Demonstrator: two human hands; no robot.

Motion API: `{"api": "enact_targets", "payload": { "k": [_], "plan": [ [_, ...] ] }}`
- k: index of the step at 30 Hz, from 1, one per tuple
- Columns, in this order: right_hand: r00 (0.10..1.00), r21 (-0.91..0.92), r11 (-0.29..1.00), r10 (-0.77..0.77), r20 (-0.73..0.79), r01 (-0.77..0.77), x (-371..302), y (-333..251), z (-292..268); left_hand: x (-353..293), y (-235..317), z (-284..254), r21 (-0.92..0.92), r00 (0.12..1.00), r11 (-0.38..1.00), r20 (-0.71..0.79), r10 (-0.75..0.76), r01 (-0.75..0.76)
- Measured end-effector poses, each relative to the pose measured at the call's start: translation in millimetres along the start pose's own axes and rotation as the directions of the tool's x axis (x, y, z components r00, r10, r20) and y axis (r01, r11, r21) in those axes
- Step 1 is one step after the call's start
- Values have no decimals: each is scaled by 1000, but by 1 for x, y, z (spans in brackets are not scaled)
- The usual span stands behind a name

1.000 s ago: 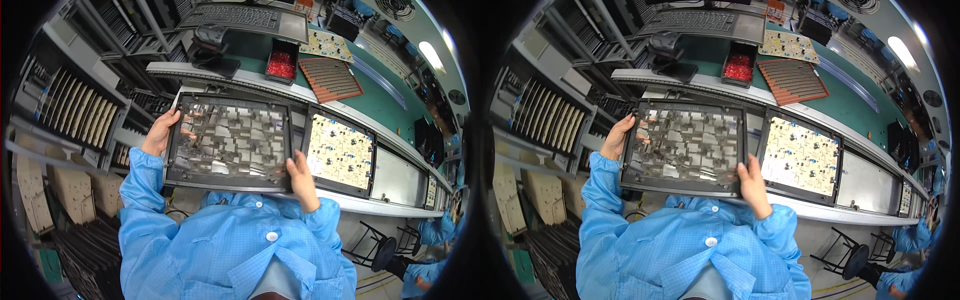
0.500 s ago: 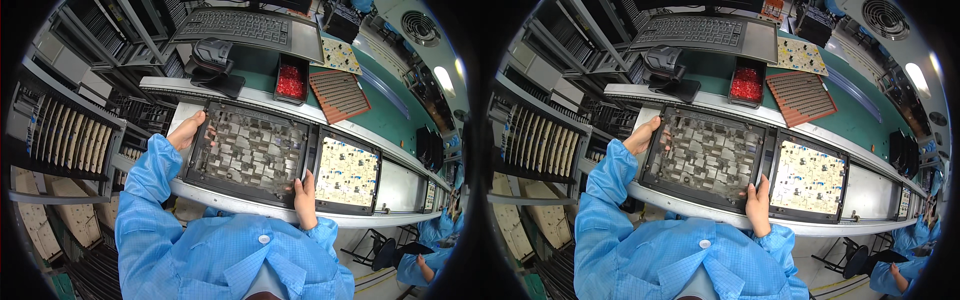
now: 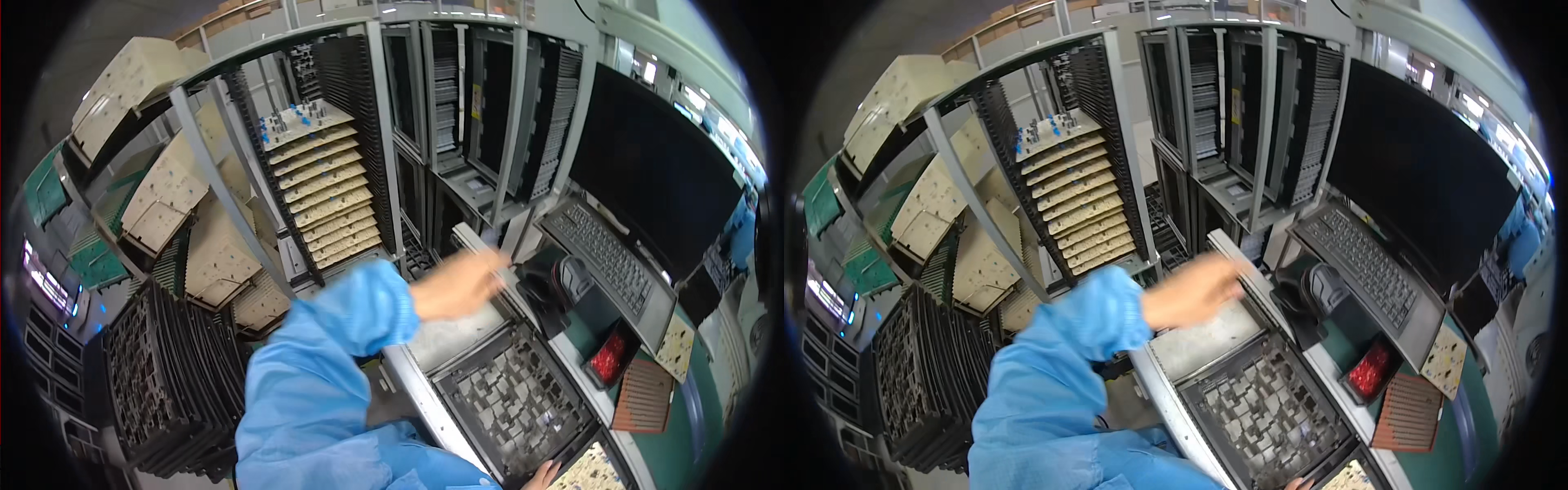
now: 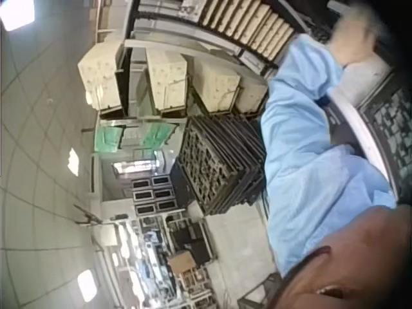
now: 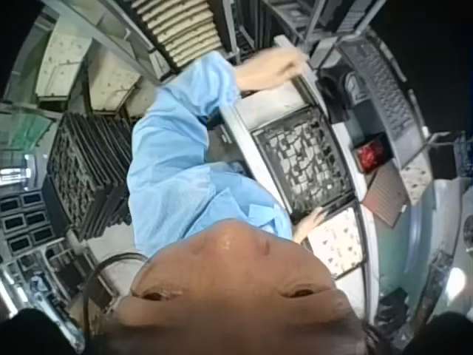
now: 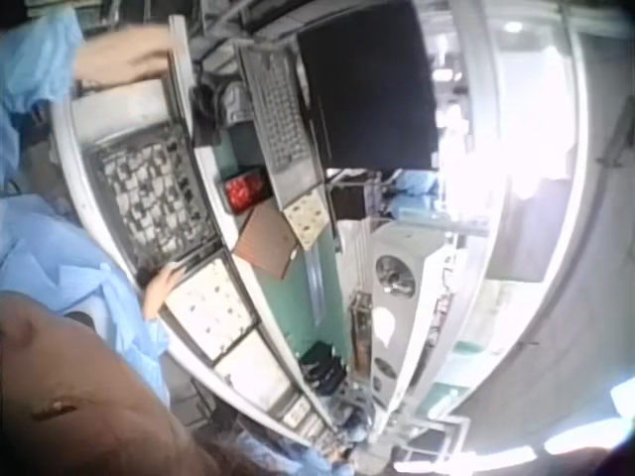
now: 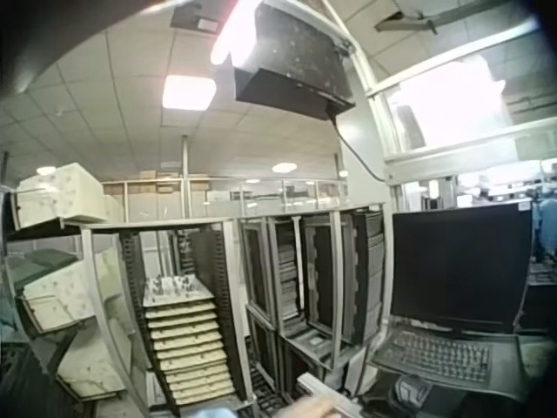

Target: The person places a carrier jig onto an assembly line track, takes a circuit board from a rack, and mounts it into the jig. They then insert electronic components into the circuit board by hand.

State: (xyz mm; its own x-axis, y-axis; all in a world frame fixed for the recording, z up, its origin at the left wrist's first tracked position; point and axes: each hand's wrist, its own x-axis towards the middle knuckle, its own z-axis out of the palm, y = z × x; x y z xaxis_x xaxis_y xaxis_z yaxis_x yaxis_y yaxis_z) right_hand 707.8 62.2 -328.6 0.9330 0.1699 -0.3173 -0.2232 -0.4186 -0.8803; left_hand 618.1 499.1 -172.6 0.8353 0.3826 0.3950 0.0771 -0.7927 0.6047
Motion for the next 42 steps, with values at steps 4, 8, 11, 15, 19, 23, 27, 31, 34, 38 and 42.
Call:
{"api": "enact_targets", "payload": {
  "k": [4,8,11,15,19,23,27,31,34,38,42],
  "plan": [
    [991,-364,928,-113,-66,81,5,28,-10,-8,-10,-180,713,645,695,-577,501,98],
    [994,-167,982,-100,-38,93,-1,17,5,-33,-99,-244,681,683,-95,-730,-19,726],
    [989,-247,958,-150,-10,143,9,21,6,-59,-118,-272,683,674,-109,-731,-108,723],
    [983,-129,975,-184,6,183,-22,-10,8,-34,-140,-284,702,695,-60,-711,-105,709],
    [949,119,942,-307,-75,314,-23,1,-4,-53,-114,-265,844,855,-144,-516,50,517],
    [910,431,825,-413,21,365,-34,-58,-11,-90,-51,-238,945,932,-40,-312,185,325],
    [690,528,755,-618,376,389,-60,-150,9,-103,46,-192,992,940,62,-128,316,114],
    [360,594,786,-612,705,173,-82,-231,59,-120,127,-130,987,931,154,-103,350,52],
    [281,556,824,-511,812,-110,-76,-265,93,-133,161,-88,953,912,302,-103,398,-24],
    [415,657,713,-536,735,-244,-75,-263,107,-144,172,-50,877,894,421,22,448,-233],
    [620,603,781,-395,678,-162,-41,-232,86,-149,163,-4,733,898,565,146,414,-380]
  ]
}}
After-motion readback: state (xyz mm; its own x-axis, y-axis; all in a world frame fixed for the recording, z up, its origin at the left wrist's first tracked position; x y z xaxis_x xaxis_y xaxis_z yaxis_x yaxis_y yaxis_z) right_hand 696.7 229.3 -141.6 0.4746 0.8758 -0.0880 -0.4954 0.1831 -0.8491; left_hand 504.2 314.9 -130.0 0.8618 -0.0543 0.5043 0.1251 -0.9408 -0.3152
